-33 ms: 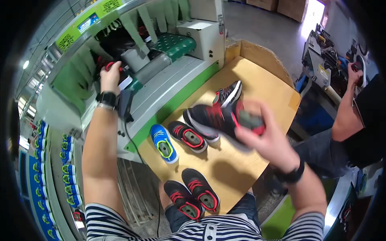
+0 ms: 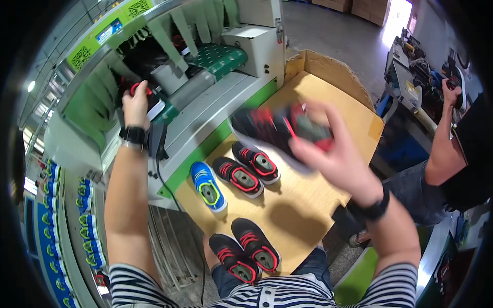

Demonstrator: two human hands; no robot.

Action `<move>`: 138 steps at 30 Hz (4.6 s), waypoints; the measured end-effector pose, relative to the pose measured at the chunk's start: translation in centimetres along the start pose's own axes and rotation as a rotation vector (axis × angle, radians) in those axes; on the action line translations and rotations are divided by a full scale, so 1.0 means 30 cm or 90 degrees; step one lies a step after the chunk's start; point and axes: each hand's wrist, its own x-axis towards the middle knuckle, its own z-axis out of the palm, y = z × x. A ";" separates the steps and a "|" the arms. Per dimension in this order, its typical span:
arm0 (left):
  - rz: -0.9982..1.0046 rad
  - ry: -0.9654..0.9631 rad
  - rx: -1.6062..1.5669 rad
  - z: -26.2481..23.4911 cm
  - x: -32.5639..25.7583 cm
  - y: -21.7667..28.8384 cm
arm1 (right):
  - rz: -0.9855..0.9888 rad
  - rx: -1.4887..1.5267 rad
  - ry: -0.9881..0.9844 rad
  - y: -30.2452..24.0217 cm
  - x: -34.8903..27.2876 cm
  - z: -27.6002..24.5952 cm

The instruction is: The person repeatedly picks up black sneakers with red laces from a wooden table, turns them over to view the soles, and places them back down. A green conveyor machine is visible nearby, and another person is working in the background.

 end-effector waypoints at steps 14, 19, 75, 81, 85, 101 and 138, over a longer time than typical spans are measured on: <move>0.106 -0.377 0.242 -0.410 -0.901 -0.084 | -0.133 -0.377 -0.169 0.582 0.883 0.197; 0.080 -0.363 0.261 -0.529 -0.964 -0.097 | -0.080 -0.739 -0.101 0.681 0.215 0.132; -0.564 -0.604 -0.593 -0.160 -1.119 0.238 | 0.137 0.025 0.171 0.487 -0.604 -0.013; -0.040 -0.238 -0.348 -0.276 -0.582 0.330 | 0.063 0.078 0.120 0.141 -0.111 0.003; 0.021 -0.083 -0.186 -0.199 -0.219 0.171 | -0.166 0.066 0.071 0.043 0.466 0.194; 0.006 -0.046 -0.100 -0.055 0.060 -0.068 | 0.139 -0.532 -0.110 0.888 0.672 0.020; -0.197 -0.471 0.064 -0.289 -1.572 -0.076 | 0.094 0.037 -0.109 0.417 -0.708 0.295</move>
